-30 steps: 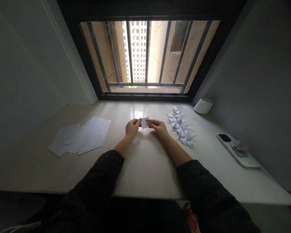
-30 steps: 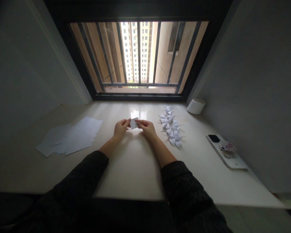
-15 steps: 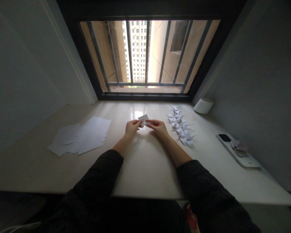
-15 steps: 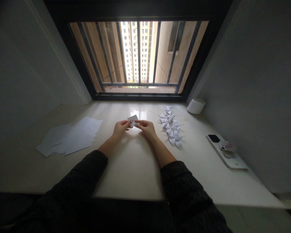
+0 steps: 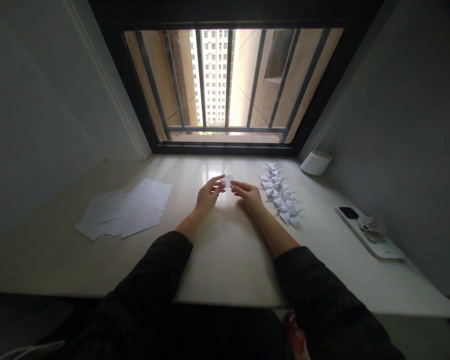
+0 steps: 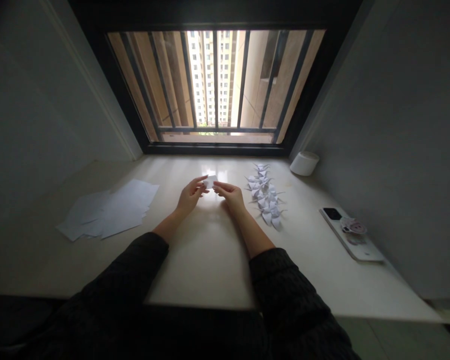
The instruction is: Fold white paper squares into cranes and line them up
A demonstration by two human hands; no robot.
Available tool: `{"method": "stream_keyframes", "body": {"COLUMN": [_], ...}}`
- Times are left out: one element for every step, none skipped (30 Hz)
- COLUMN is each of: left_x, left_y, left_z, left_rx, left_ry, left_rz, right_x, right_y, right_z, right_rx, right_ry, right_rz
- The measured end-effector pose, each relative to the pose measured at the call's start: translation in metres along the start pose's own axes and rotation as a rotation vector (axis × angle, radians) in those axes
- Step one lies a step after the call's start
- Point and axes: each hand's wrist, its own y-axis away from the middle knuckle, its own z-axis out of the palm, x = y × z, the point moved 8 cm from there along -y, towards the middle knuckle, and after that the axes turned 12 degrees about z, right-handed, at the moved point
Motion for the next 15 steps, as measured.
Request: {"method": "stream_keyframes", "body": {"left_x": [0.002, 0.003, 0.003, 0.002, 0.002, 0.001, 0.000, 0.000, -0.001, -0.001, -0.001, -0.001, -0.001, -0.001, -0.002], "left_y": [0.000, 0.000, 0.000, 0.000, 0.000, 0.000, 0.000, 0.000, 0.000, 0.000, 0.000, 0.000, 0.000, -0.001, -0.001], "left_z": [0.001, 0.001, 0.001, 0.000, 0.000, 0.000, 0.000, -0.001, -0.001, -0.002, -0.003, -0.004, -0.004, -0.004, -0.005], "left_rx": [-0.018, -0.029, -0.032, -0.032, -0.030, -0.028, -0.025, -0.020, -0.014, -0.008, -0.002, 0.002, 0.004, 0.007, 0.010], "left_ry": [-0.031, -0.060, -0.085, -0.102, -0.112, -0.117, -0.119, -0.121, -0.124, -0.127, -0.128, -0.127, -0.123, -0.115, -0.107], "left_rz": [0.021, 0.034, 0.039, 0.038, 0.033, 0.026, 0.017, 0.005, -0.006, -0.017, -0.023, -0.023, -0.017, -0.010, -0.006], "right_x": [0.001, 0.002, 0.002, 0.002, 0.001, 0.000, -0.001, -0.003, -0.004, -0.006, -0.007, -0.009, -0.010, -0.010, -0.011], "right_y": [-0.001, -0.001, -0.001, -0.001, 0.000, 0.000, 0.001, 0.002, 0.003, 0.004, 0.005, 0.006, 0.006, 0.007, 0.007], "right_z": [0.000, 0.000, 0.000, 0.001, 0.001, 0.001, 0.001, 0.002, 0.002, 0.002, 0.003, 0.003, 0.004, 0.004, 0.004], "right_rx": [-0.004, -0.010, -0.015, -0.016, -0.016, -0.013, -0.010, -0.007, -0.005, -0.005, -0.007, -0.008, -0.008, -0.006, -0.004], "right_ry": [-0.009, -0.015, -0.015, -0.007, 0.007, 0.026, 0.046, 0.068, 0.086, 0.102, 0.116, 0.127, 0.134, 0.138, 0.142], "right_rz": [0.003, 0.004, 0.001, -0.004, -0.010, -0.018, -0.026, -0.036, -0.047, -0.058, -0.068, -0.078, -0.086, -0.091, -0.094]}}
